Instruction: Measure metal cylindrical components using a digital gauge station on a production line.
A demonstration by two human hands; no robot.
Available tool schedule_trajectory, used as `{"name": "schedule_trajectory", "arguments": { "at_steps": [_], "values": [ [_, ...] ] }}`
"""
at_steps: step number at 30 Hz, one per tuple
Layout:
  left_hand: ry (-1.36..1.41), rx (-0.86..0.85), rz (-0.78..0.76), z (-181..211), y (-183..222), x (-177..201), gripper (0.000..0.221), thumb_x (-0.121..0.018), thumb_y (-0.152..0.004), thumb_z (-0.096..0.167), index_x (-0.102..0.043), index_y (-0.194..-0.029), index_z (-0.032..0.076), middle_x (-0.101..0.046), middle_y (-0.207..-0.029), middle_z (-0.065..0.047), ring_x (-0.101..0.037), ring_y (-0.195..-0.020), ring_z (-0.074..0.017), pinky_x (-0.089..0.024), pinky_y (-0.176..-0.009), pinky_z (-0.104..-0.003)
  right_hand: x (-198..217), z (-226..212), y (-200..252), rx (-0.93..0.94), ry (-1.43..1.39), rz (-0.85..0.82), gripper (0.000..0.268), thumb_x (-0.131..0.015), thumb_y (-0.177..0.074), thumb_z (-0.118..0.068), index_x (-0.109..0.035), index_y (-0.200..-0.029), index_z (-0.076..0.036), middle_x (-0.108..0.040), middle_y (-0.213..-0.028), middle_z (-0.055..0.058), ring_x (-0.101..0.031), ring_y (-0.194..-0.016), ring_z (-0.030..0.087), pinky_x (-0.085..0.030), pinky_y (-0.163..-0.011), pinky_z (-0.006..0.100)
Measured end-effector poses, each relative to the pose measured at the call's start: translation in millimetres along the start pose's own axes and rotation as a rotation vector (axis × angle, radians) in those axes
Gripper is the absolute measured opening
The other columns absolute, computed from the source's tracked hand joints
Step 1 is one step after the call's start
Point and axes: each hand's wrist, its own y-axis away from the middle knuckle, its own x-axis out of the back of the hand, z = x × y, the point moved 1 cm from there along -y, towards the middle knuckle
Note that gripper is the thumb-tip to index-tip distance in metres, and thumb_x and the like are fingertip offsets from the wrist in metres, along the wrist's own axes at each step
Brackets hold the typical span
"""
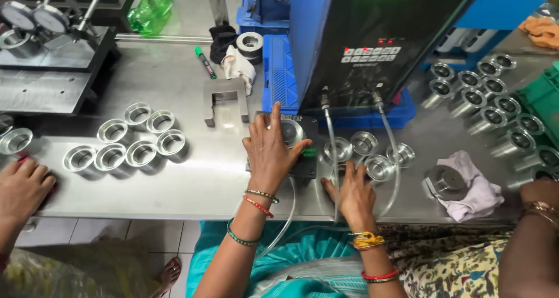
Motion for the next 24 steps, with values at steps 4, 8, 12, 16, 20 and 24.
{"name": "schedule_trajectory", "arguments": {
  "at_steps": [4,8,12,16,20,24],
  "values": [
    [0.044,-0.161,0.062,-26,4,-34,0.09,-0.083,-0.079,0.04,-0.04,-0.154,0.014,-0.049,-0.132,-0.017,-0.049,-0.119,-0.0354,-0.045,-0.095,-0.05,-2,7,-2,-0.005,-0.038,0.056,0.082,-0.075,-0.081,-0.053,-0.046,-0.142,-0.006,-0.049,-0.137,0.023,-0.069,-0.097,0.048,-0.058,-0.079,0.054],
    [0.089,-0.242,0.033,-18,8,-18,0.096,-0.083,-0.068,0.03,-0.042,-0.154,0.015,-0.049,-0.139,-0.018,-0.047,-0.127,-0.0387,-0.041,-0.096,-0.055,-6,22,-7,0.08,-0.237,0.179,0.073,-0.082,-0.076,-0.049,-0.057,-0.13,-0.006,-0.061,-0.123,0.019,-0.069,-0.099,0.04,-0.057,-0.079,0.05],
    [0.08,-0.102,-0.098,-34,2,-23,0.101,-0.089,-0.069,0.043,-0.04,-0.153,0.018,-0.056,-0.137,-0.01,-0.049,-0.124,-0.0342,-0.039,-0.092,-0.054,-11,37,-10,0.03,-0.649,0.195,0.062,-0.082,-0.082,-0.044,-0.062,-0.127,-0.006,-0.071,-0.108,0.013,-0.069,-0.098,0.027,-0.056,-0.081,0.04],
    [0.15,-0.158,-0.235,-44,-16,-9,0.104,-0.091,-0.065,0.041,-0.041,-0.154,0.023,-0.063,-0.129,-0.005,-0.051,-0.123,-0.0315,-0.039,-0.094,-0.051,19,23,-4,-0.058,-1.008,0.112,0.06,-0.077,-0.087,-0.041,-0.059,-0.132,-0.006,-0.072,-0.104,0.007,-0.067,-0.093,0.02,-0.05,-0.075,0.035],
    [0.31,-0.307,-0.224,-42,-31,9,0.102,-0.095,-0.061,0.035,-0.047,-0.15,0.02,-0.066,-0.126,-0.006,-0.053,-0.119,-0.0317,-0.039,-0.1,-0.048,62,-19,-7,0.209,-0.992,0.113,0.061,-0.078,-0.089,-0.039,-0.055,-0.136,-0.006,-0.07,-0.108,0.007,-0.066,-0.097,0.019,-0.052,-0.082,0.034],
    [0.476,-0.412,0.045,-54,-58,30,0.095,-0.097,-0.07,0.034,-0.049,-0.15,0.016,-0.065,-0.135,-0.007,-0.054,-0.119,-0.0302,-0.044,-0.106,-0.042,73,-76,-20,0.521,-0.591,0.23,0.065,-0.085,-0.084,-0.036,-0.054,-0.131,-0.005,-0.068,-0.114,0.014,-0.068,-0.104,0.028,-0.055,-0.088,0.04]
  ]
}}
